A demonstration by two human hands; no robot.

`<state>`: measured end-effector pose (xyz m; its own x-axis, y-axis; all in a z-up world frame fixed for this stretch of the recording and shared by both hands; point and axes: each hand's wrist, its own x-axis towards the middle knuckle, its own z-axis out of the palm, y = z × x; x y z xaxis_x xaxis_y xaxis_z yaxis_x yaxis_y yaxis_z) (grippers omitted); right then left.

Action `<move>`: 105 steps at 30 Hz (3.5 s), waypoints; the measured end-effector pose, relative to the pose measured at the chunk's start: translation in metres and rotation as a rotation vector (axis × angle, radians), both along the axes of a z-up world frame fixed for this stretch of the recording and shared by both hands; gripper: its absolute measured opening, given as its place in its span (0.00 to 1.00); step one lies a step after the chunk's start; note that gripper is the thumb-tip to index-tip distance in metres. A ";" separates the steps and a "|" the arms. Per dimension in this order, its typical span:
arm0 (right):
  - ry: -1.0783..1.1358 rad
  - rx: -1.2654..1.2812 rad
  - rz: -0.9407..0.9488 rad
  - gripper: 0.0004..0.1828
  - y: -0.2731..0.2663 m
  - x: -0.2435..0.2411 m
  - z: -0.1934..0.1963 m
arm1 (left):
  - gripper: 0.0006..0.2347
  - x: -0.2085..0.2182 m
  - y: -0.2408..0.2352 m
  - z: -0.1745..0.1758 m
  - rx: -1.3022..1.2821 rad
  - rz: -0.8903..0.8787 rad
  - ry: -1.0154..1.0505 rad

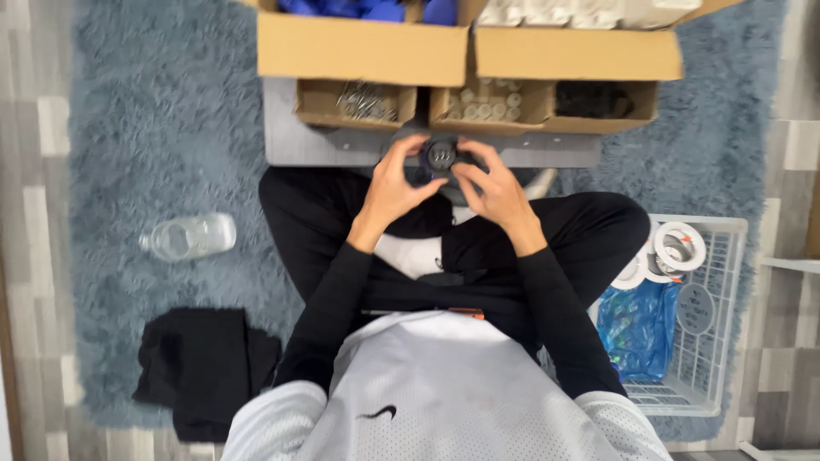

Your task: Assembling or adjusting electrical components using a screwdriver while sitting on the floor

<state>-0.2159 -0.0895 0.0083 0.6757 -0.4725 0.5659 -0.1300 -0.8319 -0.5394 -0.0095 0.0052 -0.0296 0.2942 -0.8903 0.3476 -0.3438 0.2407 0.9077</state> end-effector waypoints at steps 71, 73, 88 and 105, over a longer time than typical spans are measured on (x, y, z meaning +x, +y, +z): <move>-0.147 0.484 -0.061 0.38 0.076 -0.033 0.039 | 0.20 -0.024 0.064 0.129 -0.173 -0.250 -0.044; -0.156 0.494 -0.052 0.37 0.076 -0.032 0.039 | 0.20 -0.025 0.063 0.129 -0.172 -0.259 -0.047; -0.170 0.446 -0.096 0.36 0.082 -0.024 0.043 | 0.23 -0.028 0.066 0.114 -0.103 -0.248 0.110; -0.124 0.381 0.026 0.37 0.092 0.001 0.062 | 0.28 -0.040 0.085 0.034 0.213 -0.198 0.500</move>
<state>-0.2147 0.0030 0.0702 0.6280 -0.6476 0.4315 -0.0260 -0.5716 -0.8201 -0.0496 0.0900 0.0047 0.1971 -0.9802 0.0160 0.1719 0.0506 0.9838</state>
